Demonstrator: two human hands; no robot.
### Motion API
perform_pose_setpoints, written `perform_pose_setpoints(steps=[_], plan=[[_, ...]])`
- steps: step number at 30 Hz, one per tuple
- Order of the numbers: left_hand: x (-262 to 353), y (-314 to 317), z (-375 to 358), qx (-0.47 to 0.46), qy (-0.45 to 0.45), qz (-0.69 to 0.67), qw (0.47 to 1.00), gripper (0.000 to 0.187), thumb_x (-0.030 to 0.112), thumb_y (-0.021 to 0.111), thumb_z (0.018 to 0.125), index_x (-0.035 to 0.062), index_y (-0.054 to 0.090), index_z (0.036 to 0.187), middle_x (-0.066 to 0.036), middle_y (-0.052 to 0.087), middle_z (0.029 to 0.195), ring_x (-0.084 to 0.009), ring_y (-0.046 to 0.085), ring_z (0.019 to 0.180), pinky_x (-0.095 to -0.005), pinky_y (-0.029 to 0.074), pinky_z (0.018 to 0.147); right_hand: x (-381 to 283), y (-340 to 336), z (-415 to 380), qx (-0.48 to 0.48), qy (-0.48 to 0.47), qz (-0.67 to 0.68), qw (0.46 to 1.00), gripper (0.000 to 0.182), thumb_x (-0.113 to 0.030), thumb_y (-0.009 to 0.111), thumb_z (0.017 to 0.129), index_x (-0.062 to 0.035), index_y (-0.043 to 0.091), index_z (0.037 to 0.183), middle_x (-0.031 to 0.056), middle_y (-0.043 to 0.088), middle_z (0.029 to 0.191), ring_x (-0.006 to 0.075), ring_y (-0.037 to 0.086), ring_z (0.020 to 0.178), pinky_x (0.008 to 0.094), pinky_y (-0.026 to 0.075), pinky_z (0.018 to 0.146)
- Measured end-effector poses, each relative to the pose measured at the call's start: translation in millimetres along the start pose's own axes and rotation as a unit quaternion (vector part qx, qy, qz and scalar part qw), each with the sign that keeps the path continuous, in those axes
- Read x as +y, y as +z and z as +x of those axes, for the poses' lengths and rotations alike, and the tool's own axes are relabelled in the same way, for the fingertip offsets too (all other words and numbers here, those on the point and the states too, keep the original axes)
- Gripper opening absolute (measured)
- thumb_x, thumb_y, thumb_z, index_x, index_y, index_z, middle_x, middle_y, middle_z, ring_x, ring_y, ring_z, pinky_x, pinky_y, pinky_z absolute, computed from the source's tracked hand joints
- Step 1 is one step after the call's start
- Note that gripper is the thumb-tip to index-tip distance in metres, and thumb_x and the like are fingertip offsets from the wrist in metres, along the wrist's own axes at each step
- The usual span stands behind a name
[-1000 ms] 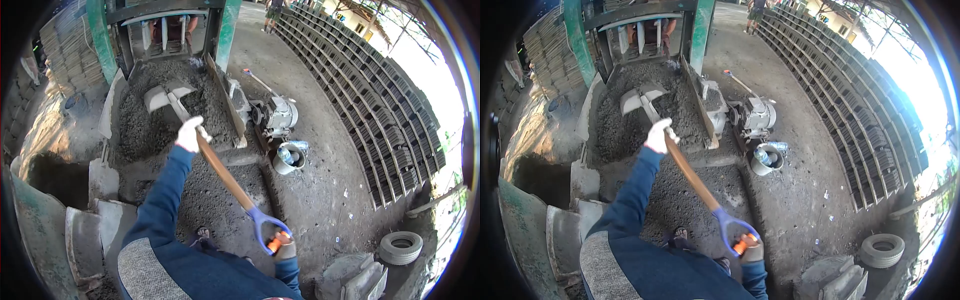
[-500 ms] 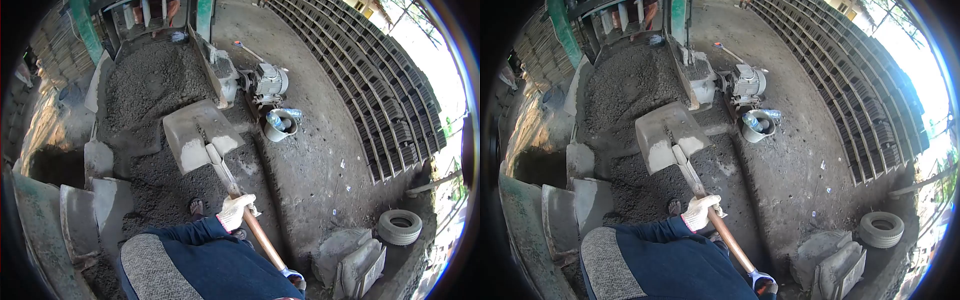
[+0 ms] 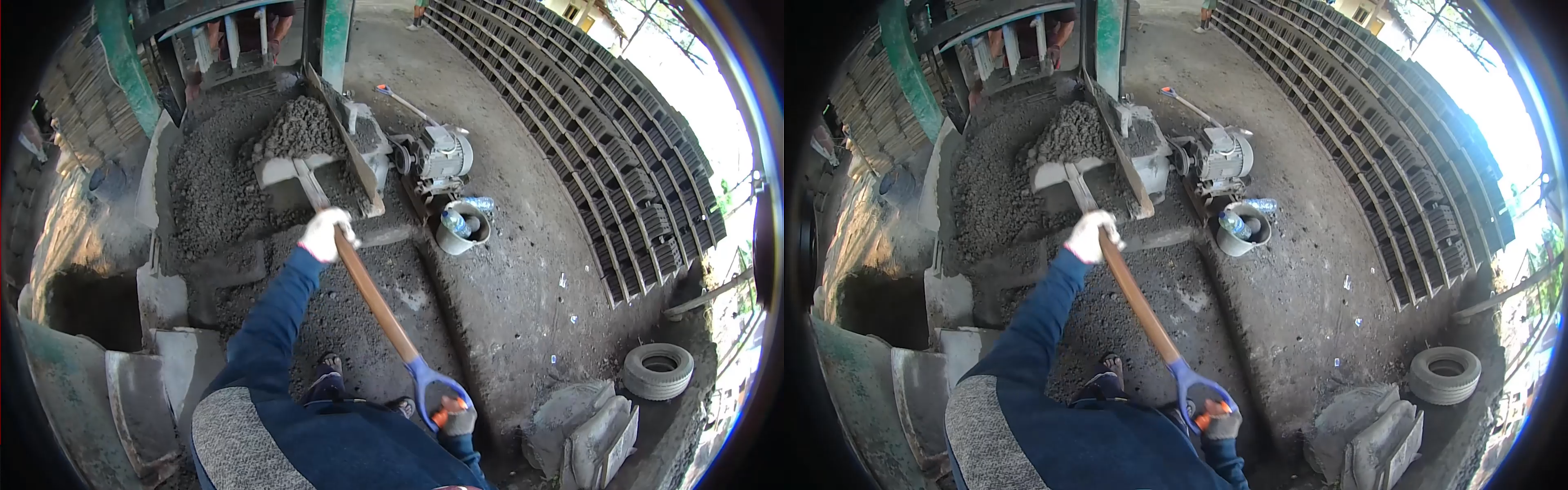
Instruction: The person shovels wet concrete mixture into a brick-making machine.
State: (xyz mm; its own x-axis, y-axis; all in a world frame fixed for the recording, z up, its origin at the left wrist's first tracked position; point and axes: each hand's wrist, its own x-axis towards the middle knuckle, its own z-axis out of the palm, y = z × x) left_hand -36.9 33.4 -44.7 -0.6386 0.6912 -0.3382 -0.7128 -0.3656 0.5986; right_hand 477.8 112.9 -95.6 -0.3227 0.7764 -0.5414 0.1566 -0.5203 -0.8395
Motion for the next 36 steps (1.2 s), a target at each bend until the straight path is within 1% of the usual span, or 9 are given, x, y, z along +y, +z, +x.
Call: perform_pose_setpoints(steps=[6,10,14,18,23,24,28,32,36], plan=[[130.8,-34.8,90.9,0.133,0.151,0.054,0.978,0.017,0.025,0.065,0.090,0.0108,0.055,0.087,-0.005,0.052,0.065,-0.0238,0.054,0.058,-0.0487,0.055,0.064,-85.9,158.2,-11.3,-0.240,-0.224,-0.104,0.939,0.033,-0.031,0.072,0.093,-0.0017,0.060,0.099,0.0038,0.066,0.085,0.0128,0.063,0.076,0.0307,0.051,0.068],[123.3,36.7,32.0,0.075,0.141,-0.056,0.986,0.032,0.040,0.068,0.090,0.0138,0.052,0.080,-0.003,0.052,0.064,-0.0229,0.055,0.059,-0.0490,0.054,0.074,-185.2,104.8,-53.7,-0.344,-0.173,0.209,0.899,0.027,-0.022,0.071,0.091,-0.0035,0.057,0.105,0.0048,0.060,0.087,0.0175,0.061,0.072,0.0341,0.051,0.063],[62.8,117.1,-60.2,-0.088,0.049,-0.186,0.977,0.045,0.051,0.069,0.089,0.0087,0.054,0.083,-0.007,0.056,0.076,-0.0266,0.059,0.079,-0.0492,0.045,0.092,-274.1,-48.0,-48.0,-0.097,-0.352,0.050,0.930,0.050,-0.029,0.071,0.084,0.0029,0.056,0.120,0.0087,0.062,0.084,0.0174,0.058,0.059,0.0301,0.049,0.050],[14.1,151.7,-76.5,-0.122,0.004,-0.309,0.943,0.052,0.055,0.063,0.093,0.0033,0.056,0.087,-0.009,0.059,0.078,-0.0283,0.059,0.082,-0.0448,0.048,0.089,-386.6,-60.3,-77.0,-0.043,-0.627,-0.229,0.744,0.055,-0.027,0.072,0.079,0.0053,0.057,0.121,0.0071,0.061,0.087,0.0151,0.059,0.070,0.0289,0.051,0.063],[-38.2,183.7,-106.7,-0.292,0.059,-0.328,0.897,0.057,0.062,0.056,0.094,0.0062,0.067,0.090,-0.017,0.069,0.092,-0.0345,0.065,0.096,-0.0568,0.048,0.094,-469.1,-54.7,-74.7,0.118,-0.768,-0.255,0.576,0.038,-0.028,0.068,0.088,0.0033,0.064,0.109,0.0099,0.063,0.095,0.0213,0.062,0.085,0.0353,0.050,0.080],[-47.1,189.3,-110.8,-0.303,0.107,-0.287,0.903,0.060,0.063,0.057,0.092,0.0042,0.068,0.092,-0.020,0.069,0.090,-0.0371,0.069,0.090,-0.0573,0.056,0.080,-484.9,-43.3,-79.3,0.120,-0.788,-0.250,0.550,0.038,-0.028,0.068,0.089,0.0029,0.064,0.109,0.0100,0.064,0.095,0.0212,0.063,0.084,0.0350,0.050,0.079],[-60.6,185.6,-146.7,-0.398,0.176,-0.243,0.867,0.072,0.066,0.055,0.092,-0.0030,0.067,0.109,-0.024,0.070,0.100,-0.0393,0.069,0.088,-0.0565,0.054,0.081,-527.1,37.2,-108.4,0.085,-0.856,-0.227,0.456,0.035,-0.029,0.069,0.090,0.0016,0.065,0.107,0.0102,0.065,0.094,0.0204,0.064,0.083,0.0339,0.051,0.076],[-45.1,153.4,-175.0,-0.369,0.215,-0.236,0.873,0.087,0.078,0.039,0.091,-0.0014,0.064,0.117,-0.028,0.062,0.123,-0.0436,0.060,0.110,-0.0599,0.045,0.091,-530.2,145.5,-152.9,0.002,-0.906,-0.186,0.381,0.033,-0.029,0.070,0.091,0.0003,0.067,0.105,0.0105,0.067,0.094,0.0197,0.065,0.081,0.0327,0.052,0.073],[48.0,70.7,-149.1,-0.244,0.289,-0.301,0.876,0.077,0.074,0.041,0.091,0.0020,0.065,0.104,-0.028,0.063,0.117,-0.0459,0.059,0.111,-0.0633,0.044,0.093,-487.4,240.3,-193.0,-0.120,-0.924,-0.146,0.332,0.031,-0.030,0.072,0.092,-0.0010,0.068,0.103,0.0108,0.068,0.094,0.0190,0.066,0.080,0.0316,0.053,0.071]])
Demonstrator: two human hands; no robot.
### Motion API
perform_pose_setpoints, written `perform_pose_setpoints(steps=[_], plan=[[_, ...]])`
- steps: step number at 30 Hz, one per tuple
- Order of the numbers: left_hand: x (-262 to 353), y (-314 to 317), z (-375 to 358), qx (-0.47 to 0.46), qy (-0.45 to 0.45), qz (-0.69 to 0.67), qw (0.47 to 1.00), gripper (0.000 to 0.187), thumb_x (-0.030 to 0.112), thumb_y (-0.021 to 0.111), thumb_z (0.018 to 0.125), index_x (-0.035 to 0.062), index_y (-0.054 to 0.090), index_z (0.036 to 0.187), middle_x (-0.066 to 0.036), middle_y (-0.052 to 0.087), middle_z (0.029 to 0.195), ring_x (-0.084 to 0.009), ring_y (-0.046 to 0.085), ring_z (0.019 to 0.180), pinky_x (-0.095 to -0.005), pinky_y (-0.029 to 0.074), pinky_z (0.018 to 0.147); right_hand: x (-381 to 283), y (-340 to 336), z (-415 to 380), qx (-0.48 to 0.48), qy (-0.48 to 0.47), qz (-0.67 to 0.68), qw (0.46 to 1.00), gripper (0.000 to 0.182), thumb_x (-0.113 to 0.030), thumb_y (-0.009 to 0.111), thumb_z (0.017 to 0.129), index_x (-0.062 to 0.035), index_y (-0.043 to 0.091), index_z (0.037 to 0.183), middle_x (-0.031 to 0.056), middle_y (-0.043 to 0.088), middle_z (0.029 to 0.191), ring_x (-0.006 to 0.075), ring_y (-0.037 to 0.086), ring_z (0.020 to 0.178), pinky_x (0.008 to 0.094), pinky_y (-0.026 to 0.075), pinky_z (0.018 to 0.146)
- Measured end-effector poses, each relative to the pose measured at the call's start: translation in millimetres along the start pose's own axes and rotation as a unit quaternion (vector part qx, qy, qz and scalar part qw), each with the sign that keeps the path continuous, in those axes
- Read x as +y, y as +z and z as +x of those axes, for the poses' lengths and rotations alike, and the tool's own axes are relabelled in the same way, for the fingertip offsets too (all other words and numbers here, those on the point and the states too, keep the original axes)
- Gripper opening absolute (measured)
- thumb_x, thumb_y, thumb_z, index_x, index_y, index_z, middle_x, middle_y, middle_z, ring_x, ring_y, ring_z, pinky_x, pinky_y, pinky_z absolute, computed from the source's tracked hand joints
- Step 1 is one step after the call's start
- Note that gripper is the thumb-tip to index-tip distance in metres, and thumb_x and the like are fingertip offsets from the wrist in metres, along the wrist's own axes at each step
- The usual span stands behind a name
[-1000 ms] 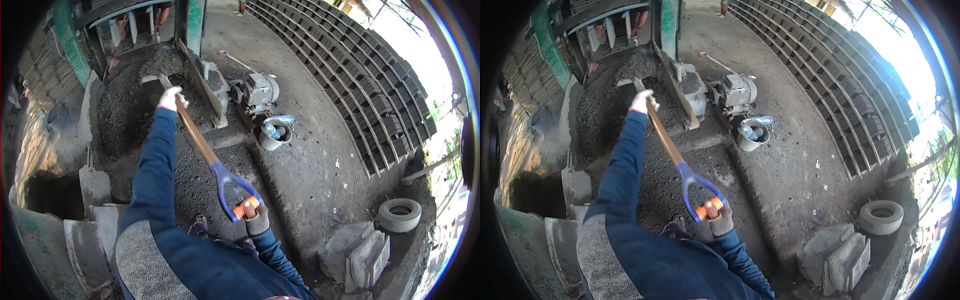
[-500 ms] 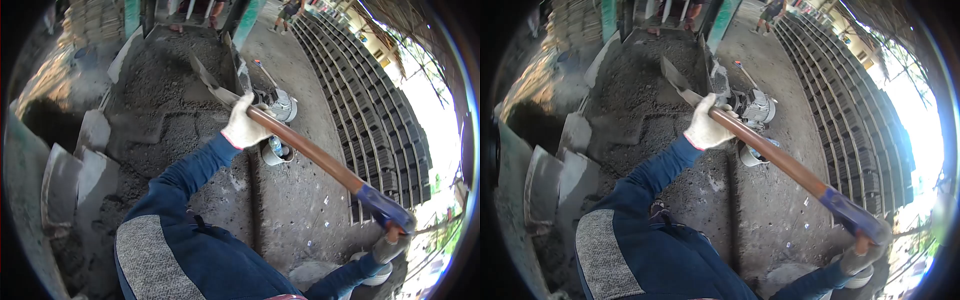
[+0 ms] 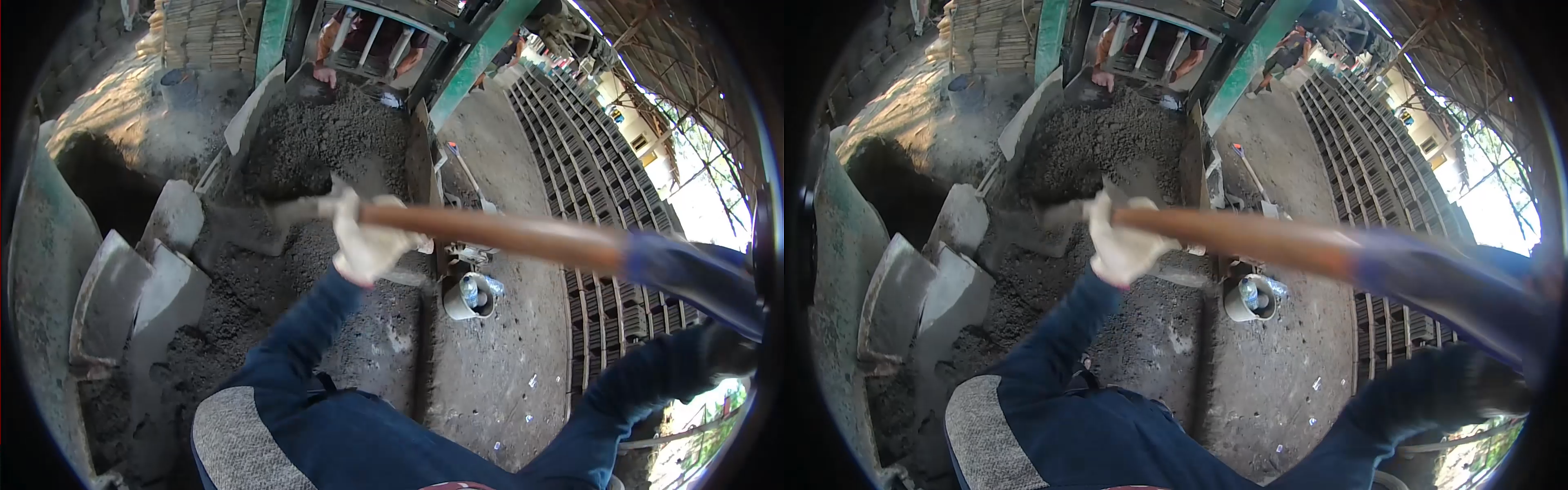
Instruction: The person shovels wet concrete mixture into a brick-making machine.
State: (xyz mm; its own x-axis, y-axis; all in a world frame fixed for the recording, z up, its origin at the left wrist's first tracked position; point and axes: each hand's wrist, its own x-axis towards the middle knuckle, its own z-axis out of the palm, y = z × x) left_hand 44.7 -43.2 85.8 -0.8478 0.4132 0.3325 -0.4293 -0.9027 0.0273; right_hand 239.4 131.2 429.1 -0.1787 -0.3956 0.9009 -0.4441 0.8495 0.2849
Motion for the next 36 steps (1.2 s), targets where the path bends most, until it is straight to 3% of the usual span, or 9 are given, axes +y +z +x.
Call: perform_pose_setpoints(steps=[12,18,20,22,24,26,28,33,36], plan=[[133.0,-152.2,158.1,0.332,-0.008,0.071,0.940,0.027,0.031,0.068,0.087,0.0061,0.058,0.081,-0.011,0.056,0.068,-0.0298,0.058,0.063,-0.0525,0.054,0.071,-44.3,105.9,-233.3,-0.022,0.341,-0.056,0.938,0.018,-0.017,0.074,0.087,-0.0018,0.066,0.093,0.0061,0.063,0.079,0.0178,0.066,0.076,0.0315,0.051,0.065],[15.0,-64.7,52.7,0.182,-0.037,0.082,0.979,0.016,0.022,0.065,0.093,0.0079,0.060,0.090,-0.012,0.061,0.067,-0.0316,0.063,0.063,-0.0570,0.053,0.083,78.6,48.6,-600.9,-0.053,0.902,0.085,0.420,0.022,-0.018,0.072,0.090,0.0000,0.067,0.101,0.0151,0.071,0.080,0.0269,0.068,0.075,0.0402,0.053,0.066],[-19.3,-53.4,-15.3,0.046,-0.104,0.052,0.992,0.019,0.024,0.057,0.098,0.0055,0.062,0.099,-0.014,0.062,0.074,-0.0311,0.065,0.072,-0.0520,0.054,0.082,50.5,-7.1,-663.4,-0.652,0.313,-0.182,0.666,0.027,-0.022,0.070,0.091,-0.0007,0.069,0.109,0.0168,0.073,0.087,0.0306,0.068,0.075,0.0426,0.054,0.067],[-49.5,-61.0,-79.1,-0.051,-0.101,0.121,0.986,0.023,0.026,0.055,0.099,0.0042,0.062,0.102,-0.015,0.067,0.087,-0.0312,0.067,0.084,-0.0521,0.052,0.088,65.0,-52.0,-785.3,-0.161,0.929,0.177,0.282,0.027,-0.025,0.053,0.102,-0.0039,0.070,0.103,0.0039,0.065,0.085,0.0186,0.065,0.079,0.0339,0.055,0.068],[-64.7,-87.0,-137.0,-0.064,-0.071,0.277,0.956,0.020,0.020,0.057,0.097,0.0019,0.061,0.102,-0.015,0.068,0.093,-0.0317,0.067,0.090,-0.0517,0.051,0.091,49.9,-97.6,-777.3,-0.420,0.709,0.122,0.553,0.037,-0.035,0.062,0.097,-0.0007,0.070,0.108,0.0094,0.070,0.091,0.0238,0.065,0.080,0.0393,0.053,0.070],[-84.6,-99.0,-205.0,0.114,-0.042,0.382,0.916,0.013,0.014,0.059,0.095,0.0010,0.061,0.096,-0.013,0.066,0.089,-0.0321,0.066,0.091,-0.0504,0.051,0.094,23.0,-126.1,-749.8,-0.440,0.651,0.097,0.611,0.045,-0.041,0.067,0.094,0.0012,0.070,0.109,0.0109,0.071,0.092,0.0243,0.064,0.081,0.0409,0.052,0.071],[-100.3,-99.6,-248.5,0.381,0.026,0.248,0.890,0.013,0.016,0.061,0.095,0.0028,0.060,0.093,-0.013,0.065,0.087,-0.0327,0.065,0.087,-0.0500,0.053,0.090,-16.0,-115.2,-690.7,-0.267,0.825,0.100,0.488,0.048,-0.044,0.069,0.092,0.0019,0.070,0.105,0.0083,0.069,0.091,0.0201,0.062,0.082,0.0386,0.051,0.071],[-98.1,-158.2,-300.7,0.629,0.079,0.178,0.753,0.020,0.023,0.069,0.093,0.0073,0.057,0.090,-0.011,0.059,0.079,-0.0274,0.061,0.073,-0.0431,0.056,0.071,-61.6,-119.7,-685.2,-0.165,0.791,0.200,0.554,0.045,-0.053,0.067,0.091,-0.0090,0.062,0.085,-0.0008,0.056,0.070,0.0111,0.052,0.061,0.0303,0.040,0.053],[-123.1,-206.7,-314.6,0.598,0.017,0.208,0.774,0.024,0.027,0.066,0.094,0.0059,0.055,0.094,-0.013,0.061,0.081,-0.0285,0.062,0.073,-0.0430,0.055,0.070,-78.6,-115.2,-670.5,-0.094,0.911,0.234,0.327,0.034,-0.040,0.076,0.088,-0.0084,0.065,0.090,0.0006,0.060,0.072,0.0106,0.053,0.058,0.0318,0.041,0.047]])
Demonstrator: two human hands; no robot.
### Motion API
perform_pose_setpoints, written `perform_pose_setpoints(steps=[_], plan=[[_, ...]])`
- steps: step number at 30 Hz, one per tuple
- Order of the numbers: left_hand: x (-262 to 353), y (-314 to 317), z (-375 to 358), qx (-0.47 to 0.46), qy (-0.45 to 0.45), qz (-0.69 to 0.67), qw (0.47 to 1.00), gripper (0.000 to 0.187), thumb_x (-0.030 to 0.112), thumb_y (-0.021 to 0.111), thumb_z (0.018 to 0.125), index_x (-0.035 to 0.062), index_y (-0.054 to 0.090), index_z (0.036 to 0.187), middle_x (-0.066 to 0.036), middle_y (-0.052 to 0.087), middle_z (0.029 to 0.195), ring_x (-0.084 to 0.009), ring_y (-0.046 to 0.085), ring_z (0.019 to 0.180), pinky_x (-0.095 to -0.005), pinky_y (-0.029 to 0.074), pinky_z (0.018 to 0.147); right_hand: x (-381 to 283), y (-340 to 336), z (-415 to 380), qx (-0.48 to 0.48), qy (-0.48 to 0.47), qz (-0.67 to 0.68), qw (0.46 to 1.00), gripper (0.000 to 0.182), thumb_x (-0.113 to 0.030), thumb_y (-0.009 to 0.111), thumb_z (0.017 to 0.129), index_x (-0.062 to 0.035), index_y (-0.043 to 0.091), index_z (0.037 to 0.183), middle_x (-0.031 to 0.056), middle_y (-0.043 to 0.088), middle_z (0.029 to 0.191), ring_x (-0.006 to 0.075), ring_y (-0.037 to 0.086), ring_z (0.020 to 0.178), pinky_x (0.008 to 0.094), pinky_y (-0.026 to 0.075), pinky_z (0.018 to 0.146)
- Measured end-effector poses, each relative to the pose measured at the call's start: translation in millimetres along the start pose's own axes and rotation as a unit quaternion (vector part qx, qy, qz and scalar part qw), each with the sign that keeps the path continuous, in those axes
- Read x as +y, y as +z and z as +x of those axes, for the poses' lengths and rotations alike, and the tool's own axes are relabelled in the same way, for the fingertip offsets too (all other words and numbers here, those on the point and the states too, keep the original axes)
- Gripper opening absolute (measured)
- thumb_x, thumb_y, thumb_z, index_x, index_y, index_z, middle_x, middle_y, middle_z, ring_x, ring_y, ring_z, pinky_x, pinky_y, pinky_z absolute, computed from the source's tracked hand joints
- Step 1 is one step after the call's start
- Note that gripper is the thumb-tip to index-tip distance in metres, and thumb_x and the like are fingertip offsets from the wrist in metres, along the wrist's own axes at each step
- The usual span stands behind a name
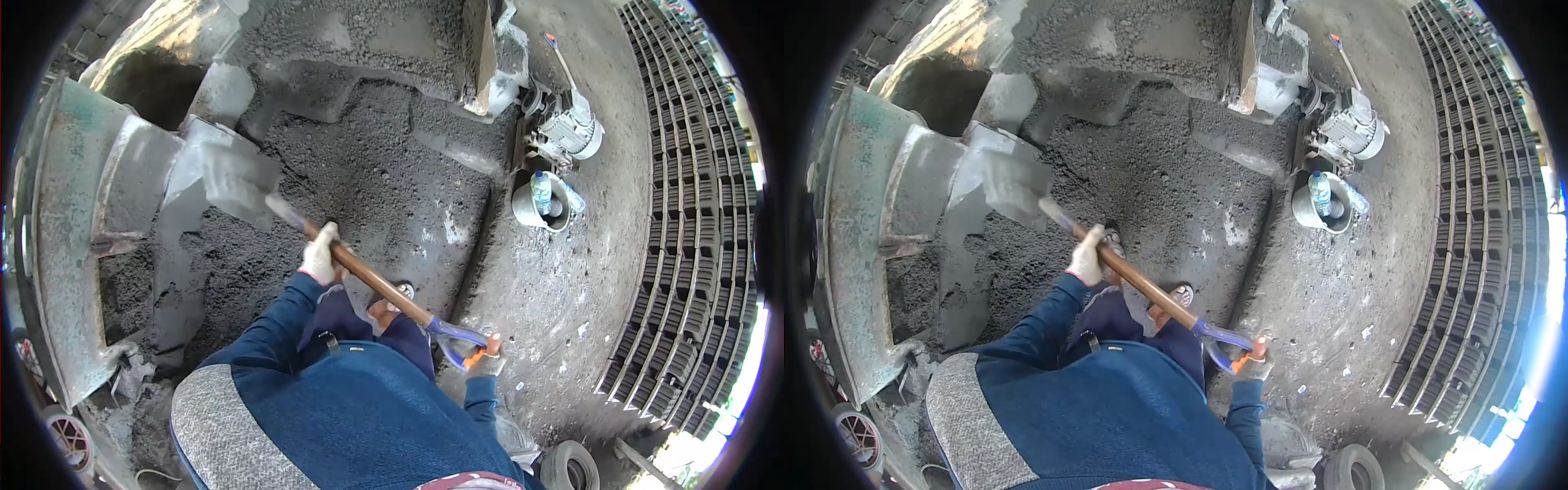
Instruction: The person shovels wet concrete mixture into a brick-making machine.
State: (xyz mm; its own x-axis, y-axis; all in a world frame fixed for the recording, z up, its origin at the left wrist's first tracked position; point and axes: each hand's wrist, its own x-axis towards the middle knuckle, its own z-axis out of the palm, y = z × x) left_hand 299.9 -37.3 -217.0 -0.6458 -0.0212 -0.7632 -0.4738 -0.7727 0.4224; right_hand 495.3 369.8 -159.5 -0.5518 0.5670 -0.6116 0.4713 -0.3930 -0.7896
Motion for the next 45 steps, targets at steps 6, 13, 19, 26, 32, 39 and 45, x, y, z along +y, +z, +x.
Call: perform_pose_setpoints(steps=[6,13,19,26,32,39,45], plan=[[-232.8,16.0,40.4,0.063,-0.339,-0.085,0.935,0.016,0.025,0.064,0.093,0.0109,0.057,0.095,-0.011,0.058,0.071,-0.0315,0.061,0.064,-0.0584,0.056,0.077,74.4,-82.3,-14.4,0.115,0.116,-0.024,0.986,0.023,-0.008,0.072,0.082,-0.0020,0.065,0.104,0.0092,0.065,0.085,0.0232,0.060,0.061,0.0337,0.049,0.052],[-417.0,12.7,52.1,0.102,-0.543,-0.048,0.832,0.016,0.017,0.066,0.087,0.0069,0.056,0.093,-0.014,0.053,0.068,-0.0348,0.058,0.065,-0.0628,0.056,0.079,126.0,-210.8,-22.5,0.390,0.055,-0.226,0.891,0.036,-0.003,0.066,0.082,0.0041,0.064,0.118,0.0184,0.068,0.093,0.0274,0.065,0.073,0.0464,0.055,0.068],[-245.6,-50.5,247.1,0.029,-0.326,-0.022,0.945,0.015,0.019,0.066,0.083,0.0083,0.056,0.081,-0.011,0.055,0.070,-0.0301,0.059,0.061,-0.0489,0.056,0.062,132.2,56.6,71.0,-0.032,0.151,-0.108,0.982,0.036,-0.023,0.074,0.085,-0.0043,0.064,0.115,0.0067,0.067,0.100,0.0189,0.064,0.093,0.0336,0.052,0.089],[-165.5,-14.8,262.4,0.024,-0.160,-0.057,0.985,0.032,0.037,0.063,0.091,0.0067,0.055,0.085,-0.011,0.054,0.065,-0.0306,0.058,0.057,-0.0525,0.056,0.061,51.3,191.1,66.1,-0.120,-0.027,-0.157,0.980,0.025,-0.015,0.081,0.081,-0.0059,0.067,0.099,0.0025,0.063,0.088,0.0122,0.059,0.082,0.0281,0.050,0.072],[-305.4,33.0,204.9,0.107,-0.405,-0.087,0.904,0.015,0.021,0.068,0.093,0.0120,0.057,0.089,-0.009,0.054,0.066,-0.0277,0.055,0.057,-0.0567,0.056,0.072,56.5,2.5,84.6,0.204,0.154,-0.199,0.946,0.022,0.004,0.070,0.082,0.0025,0.066,0.104,0.0087,0.067,0.091,0.0200,0.064,0.075,0.0370,0.055,0.066],[-114.2,-4.5,341.0,0.071,-0.245,-0.070,0.964,0.010,0.017,0.063,0.091,0.0115,0.055,0.090,-0.008,0.052,0.066,-0.0265,0.054,0.057,-0.0508,0.055,0.062,141.8,211.3,188.2,0.049,0.101,-0.089,0.990,0.028,-0.017,0.070,0.085,-0.0035,0.066,0.109,0.0141,0.069,0.093,0.0280,0.066,0.078,0.0442,0.054,0.075],[-38.6,-58.0,419.3,0.108,-0.160,-0.002,0.981,0.008,0.014,0.060,0.091,0.0108,0.055,0.086,-0.003,0.049,0.062,-0.0187,0.050,0.053,-0.0450,0.055,0.058,188.6,326.2,197.2,0.079,0.036,-0.197,0.977,0.014,0.001,0.069,0.082,-0.0018,0.066,0.096,0.0086,0.065,0.078,0.0232,0.058,0.055,0.0391,0.047,0.047]])
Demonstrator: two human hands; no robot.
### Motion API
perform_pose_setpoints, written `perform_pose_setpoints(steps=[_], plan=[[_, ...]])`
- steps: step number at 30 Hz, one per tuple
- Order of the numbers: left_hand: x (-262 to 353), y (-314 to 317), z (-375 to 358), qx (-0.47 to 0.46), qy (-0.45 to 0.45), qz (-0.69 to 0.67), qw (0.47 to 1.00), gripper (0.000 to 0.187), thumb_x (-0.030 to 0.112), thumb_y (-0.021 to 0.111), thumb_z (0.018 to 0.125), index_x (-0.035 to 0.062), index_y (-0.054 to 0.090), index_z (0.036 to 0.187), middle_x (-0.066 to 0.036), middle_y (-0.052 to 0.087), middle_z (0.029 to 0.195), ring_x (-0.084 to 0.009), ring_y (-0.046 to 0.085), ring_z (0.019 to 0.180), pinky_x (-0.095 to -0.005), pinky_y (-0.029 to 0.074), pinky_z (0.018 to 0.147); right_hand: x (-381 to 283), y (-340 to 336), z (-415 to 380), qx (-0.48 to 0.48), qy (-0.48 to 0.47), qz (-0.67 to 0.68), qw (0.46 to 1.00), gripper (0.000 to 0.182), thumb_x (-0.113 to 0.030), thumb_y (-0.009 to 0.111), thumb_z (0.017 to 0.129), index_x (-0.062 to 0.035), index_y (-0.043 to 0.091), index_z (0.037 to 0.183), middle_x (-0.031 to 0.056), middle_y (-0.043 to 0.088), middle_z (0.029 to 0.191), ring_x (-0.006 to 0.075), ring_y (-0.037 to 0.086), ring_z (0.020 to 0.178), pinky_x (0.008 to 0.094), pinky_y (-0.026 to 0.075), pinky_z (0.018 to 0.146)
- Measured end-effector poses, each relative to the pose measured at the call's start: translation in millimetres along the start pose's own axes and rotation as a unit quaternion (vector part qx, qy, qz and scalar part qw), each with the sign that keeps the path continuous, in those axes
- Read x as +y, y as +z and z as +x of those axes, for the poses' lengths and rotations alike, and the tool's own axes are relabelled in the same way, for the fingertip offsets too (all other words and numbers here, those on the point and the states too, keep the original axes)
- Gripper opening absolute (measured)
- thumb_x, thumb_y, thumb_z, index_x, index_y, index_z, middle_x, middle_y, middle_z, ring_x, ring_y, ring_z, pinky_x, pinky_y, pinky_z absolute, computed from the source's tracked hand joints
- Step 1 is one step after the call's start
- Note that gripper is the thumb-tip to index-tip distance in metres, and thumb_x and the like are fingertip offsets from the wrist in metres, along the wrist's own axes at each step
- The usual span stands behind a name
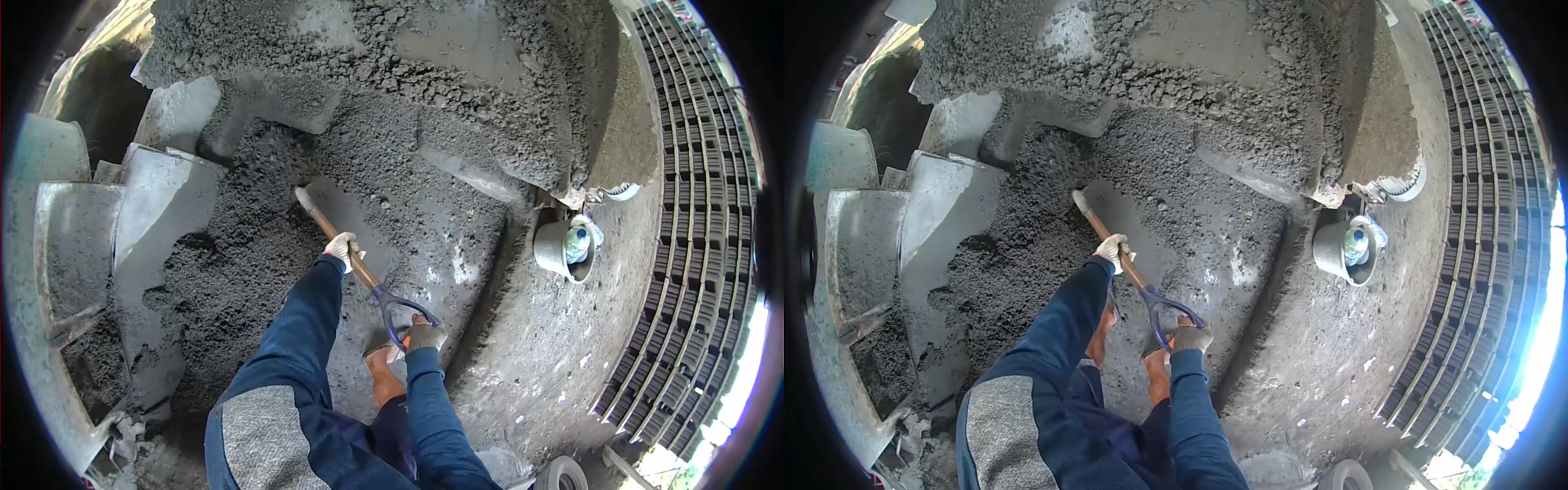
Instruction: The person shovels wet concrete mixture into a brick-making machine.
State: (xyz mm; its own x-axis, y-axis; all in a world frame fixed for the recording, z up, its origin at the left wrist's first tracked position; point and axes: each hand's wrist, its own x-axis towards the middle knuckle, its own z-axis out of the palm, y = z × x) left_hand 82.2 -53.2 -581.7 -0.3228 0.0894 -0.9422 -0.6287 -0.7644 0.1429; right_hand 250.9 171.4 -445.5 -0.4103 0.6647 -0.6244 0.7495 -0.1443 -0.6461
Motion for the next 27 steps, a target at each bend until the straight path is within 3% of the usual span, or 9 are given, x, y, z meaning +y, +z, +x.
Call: perform_pose_setpoints(steps=[6,10,12,14,17,20,24,25,27], plan=[[-67.6,-32.7,-98.0,-0.053,0.046,-0.052,0.996,0.012,0.019,0.063,0.093,0.0103,0.056,0.096,-0.009,0.055,0.071,-0.0246,0.058,0.062,-0.0502,0.056,0.062,26.4,-121.3,-20.7,-0.128,0.047,0.191,0.972,0.017,0.003,0.069,0.079,-0.0028,0.066,0.095,0.0112,0.068,0.085,0.0249,0.066,0.078,0.0396,0.056,0.065],[-81.7,-37.9,-230.3,-0.109,-0.178,-0.133,0.969,0.032,0.036,0.069,0.090,0.0142,0.052,0.106,-0.015,0.058,0.083,-0.0365,0.060,0.078,-0.0628,0.051,0.080,63.9,-273.8,-36.7,-0.212,0.133,0.173,0.953,0.010,-0.007,0.066,0.086,-0.0161,0.064,0.090,0.0013,0.061,0.074,0.0218,0.054,0.057,0.0413,0.042,0.048],[-55.6,-8.0,-288.5,-0.047,0.082,-0.113,0.989,0.033,0.038,0.070,0.086,0.0072,0.058,0.090,-0.009,0.060,0.078,-0.0293,0.059,0.068,-0.0466,0.055,0.071,41.2,-318.8,-61.3,-0.141,0.225,0.157,0.951,0.011,-0.010,0.072,0.084,-0.0144,0.063,0.089,0.0028,0.055,0.068,0.0217,0.050,0.055,0.0442,0.041,0.048],[-103.1,-72.7,-221.7,-0.032,0.103,0.065,0.992,0.018,0.031,0.066,0.090,0.0141,0.060,0.089,-0.004,0.059,0.079,-0.0258,0.054,0.061,-0.0437,0.050,0.060,2.4,-343.0,-72.3,-0.090,0.214,0.035,0.972,0.016,-0.011,0.076,0.081,-0.0114,0.062,0.089,0.0056,0.057,0.070,0.0231,0.052,0.057,0.0455,0.043,0.050],[-123.4,-36.2,-253.9,0.095,-0.005,-0.069,0.993,0.021,0.031,0.065,0.091,0.0148,0.052,0.089,-0.007,0.050,0.074,-0.0289,0.052,0.064,-0.0540,0.049,0.068,33.5,-381.5,-20.8,-0.046,0.128,0.055,0.989,0.015,-0.001,0.072,0.081,-0.0077,0.060,0.087,0.0103,0.057,0.065,0.0278,0.057,0.053,0.0479,0.049,0.047],[-133.2,22.9,-319.3,0.068,0.021,-0.107,0.992,0.020,0.028,0.067,0.090,0.0146,0.053,0.095,-0.008,0.052,0.080,-0.0294,0.053,0.067,-0.0538,0.050,0.069,99.4,-425.1,59.4,-0.111,0.058,0.053,0.991,0.012,-0.009,0.066,0.084,-0.0062,0.061,0.094,0.0110,0.061,0.076,0.0297,0.061,0.068,0.0530,0.051,0.058],[-109.2,127.3,-409.1,-0.077,0.119,-0.080,0.987,0.018,0.024,0.067,0.091,0.0118,0.058,0.100,-0.008,0.057,0.085,-0.0270,0.057,0.072,-0.0478,0.052,0.069,199.2,-394.4,173.1,-0.193,0.268,0.265,0.906,0.014,-0.011,0.059,0.086,-0.0040,0.065,0.096,0.0117,0.065,0.084,0.0316,0.060,0.078,0.0536,0.051,0.067],[-96.6,145.0,-417.8,-0.142,0.144,-0.058,0.978,0.015,0.023,0.066,0.092,0.0110,0.059,0.097,-0.007,0.058,0.082,-0.0262,0.058,0.072,-0.0474,0.052,0.069,98.2,-374.1,131.8,-0.213,0.216,0.129,0.944,0.012,-0.014,0.061,0.087,-0.0071,0.067,0.095,0.0113,0.066,0.088,0.0308,0.062,0.079,0.0496,0.052,0.070],[-70.0,170.7,-438.9,-0.174,0.356,0.121,0.910,0.015,0.022,0.064,0.093,0.0097,0.060,0.085,-0.006,0.058,0.071,-0.0260,0.060,0.067,-0.0467,0.053,0.071,64.1,-327.7,151.5,-0.325,0.196,0.141,0.914,0.014,-0.012,0.052,0.096,-0.0066,0.065,0.095,0.0038,0.066,0.079,0.0218,0.063,0.070,0.0352,0.054,0.066]])
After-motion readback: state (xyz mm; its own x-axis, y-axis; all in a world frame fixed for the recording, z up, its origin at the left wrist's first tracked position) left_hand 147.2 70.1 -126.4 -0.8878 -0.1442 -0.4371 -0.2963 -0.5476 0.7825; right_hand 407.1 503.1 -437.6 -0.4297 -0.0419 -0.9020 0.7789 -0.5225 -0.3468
